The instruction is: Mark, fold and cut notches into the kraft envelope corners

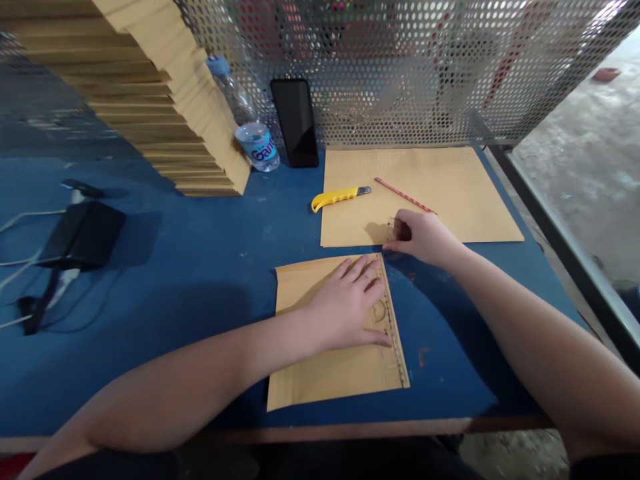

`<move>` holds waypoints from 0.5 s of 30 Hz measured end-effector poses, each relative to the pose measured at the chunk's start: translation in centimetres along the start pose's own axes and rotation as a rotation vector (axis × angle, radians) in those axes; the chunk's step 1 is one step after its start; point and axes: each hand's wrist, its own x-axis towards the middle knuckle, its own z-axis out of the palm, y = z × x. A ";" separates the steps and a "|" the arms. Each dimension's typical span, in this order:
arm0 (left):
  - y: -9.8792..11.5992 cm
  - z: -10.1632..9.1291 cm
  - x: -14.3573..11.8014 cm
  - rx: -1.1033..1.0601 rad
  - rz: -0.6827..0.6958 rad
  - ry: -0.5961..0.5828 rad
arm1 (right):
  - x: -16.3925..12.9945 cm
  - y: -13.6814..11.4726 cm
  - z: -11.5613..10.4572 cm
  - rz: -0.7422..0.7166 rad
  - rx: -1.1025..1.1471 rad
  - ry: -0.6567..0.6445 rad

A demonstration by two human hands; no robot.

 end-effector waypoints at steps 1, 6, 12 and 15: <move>0.0 0.0 0.0 0.002 0.002 0.004 | 0.0 0.0 0.0 0.001 0.005 0.002; 0.0 0.1 -0.1 0.019 0.006 0.029 | 0.0 0.0 0.3 0.001 0.028 0.028; 0.0 0.2 -0.1 0.026 0.011 0.038 | 0.5 0.4 1.0 -0.002 0.051 0.129; 0.0 0.1 -0.1 0.026 0.002 0.022 | 0.6 0.7 1.3 -0.011 0.054 0.169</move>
